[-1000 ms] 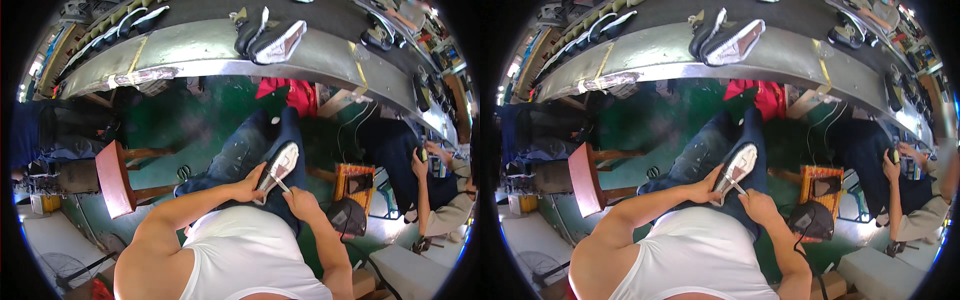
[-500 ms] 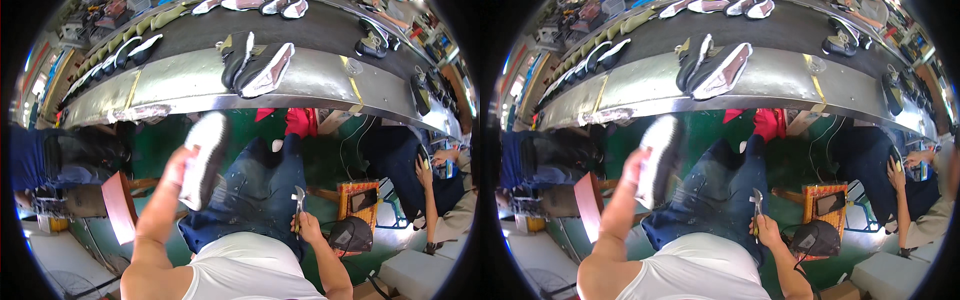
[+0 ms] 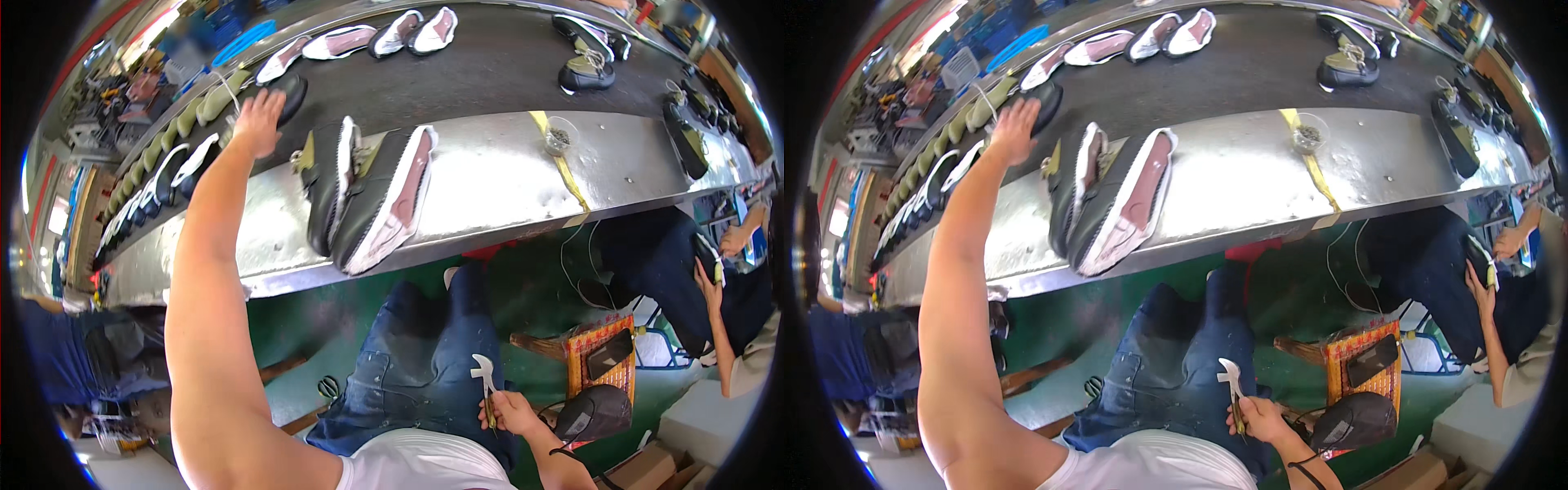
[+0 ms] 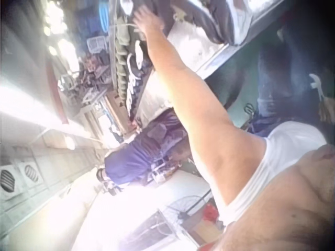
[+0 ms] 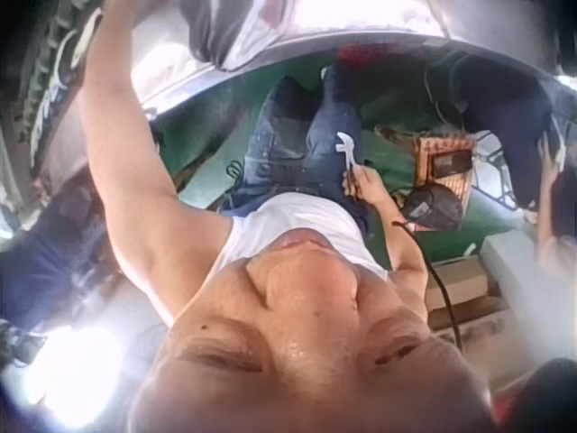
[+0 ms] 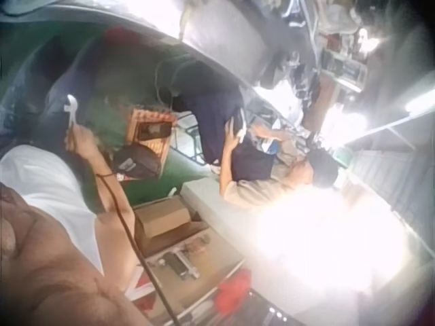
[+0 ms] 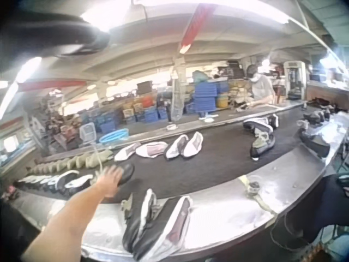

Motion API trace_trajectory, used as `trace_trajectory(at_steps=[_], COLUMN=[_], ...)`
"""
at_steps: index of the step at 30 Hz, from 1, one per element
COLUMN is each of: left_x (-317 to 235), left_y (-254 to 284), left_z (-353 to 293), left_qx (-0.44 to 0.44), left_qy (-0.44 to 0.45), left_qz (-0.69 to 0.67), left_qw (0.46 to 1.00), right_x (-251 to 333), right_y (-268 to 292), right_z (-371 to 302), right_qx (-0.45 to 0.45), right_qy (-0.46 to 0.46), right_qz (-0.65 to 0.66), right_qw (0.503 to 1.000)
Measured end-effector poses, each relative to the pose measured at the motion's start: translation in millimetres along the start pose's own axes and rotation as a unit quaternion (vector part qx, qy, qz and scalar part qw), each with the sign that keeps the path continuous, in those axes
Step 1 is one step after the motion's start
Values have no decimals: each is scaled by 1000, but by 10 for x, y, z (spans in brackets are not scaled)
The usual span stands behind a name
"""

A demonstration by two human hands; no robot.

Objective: Use pliers to pull and shape shoe uppers over lasts on a production line.

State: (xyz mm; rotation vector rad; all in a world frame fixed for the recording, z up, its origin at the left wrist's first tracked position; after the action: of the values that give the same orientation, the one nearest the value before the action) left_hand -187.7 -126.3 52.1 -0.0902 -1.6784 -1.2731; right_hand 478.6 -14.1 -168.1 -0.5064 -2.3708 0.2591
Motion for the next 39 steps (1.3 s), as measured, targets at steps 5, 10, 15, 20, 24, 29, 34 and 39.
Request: trace_trajectory(at_steps=[5,10,15,20,24,29,34,39], left_x=[-89,-631,-1719,-1826,-1691,-2155,-3118,-3184], left_y=[-303,872,1942,1458,2111,2122,1610,1365], left_z=[208,297,231,488,-493,-2165,-3400,-3783], left_qx=[215,-82,131,162,103,-31,-17,-30], left_qy=[78,123,-117,-224,-51,-117,-22,-9], left_qz=[-180,-532,-463,-280,-685,-863,-888,-879], left_qw=[957,834,869,919,719,490,459,476], right_x=[39,29,-51,-161,-260,-290,90,193], right_y=[5,40,41,-46,-44,-50,-494,-856], right_z=[-47,-50,-25,-58,-263,-434,-881,-904], right_qx=[-17,-31,-32,-53,-113,-145,-137,-48], right_qy=[-15,-7,13,68,124,254,235,209], right_qz=[44,8,-3,-16,30,-152,-181,-214], right_qw=[999,999,999,996,985,944,945,953])
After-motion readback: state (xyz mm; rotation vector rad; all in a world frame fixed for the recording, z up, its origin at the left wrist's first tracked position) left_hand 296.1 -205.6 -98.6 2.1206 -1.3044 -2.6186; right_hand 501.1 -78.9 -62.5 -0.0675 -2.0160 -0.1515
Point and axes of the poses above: each hand's wrist, its own z-axis towards the middle knuckle, its own y-axis out of the back of the hand, x = y × z, the point moved 4 cm from there along z, towards the middle knuckle, and after that the axes turned 1 degree about z, right-handed, at the moved point
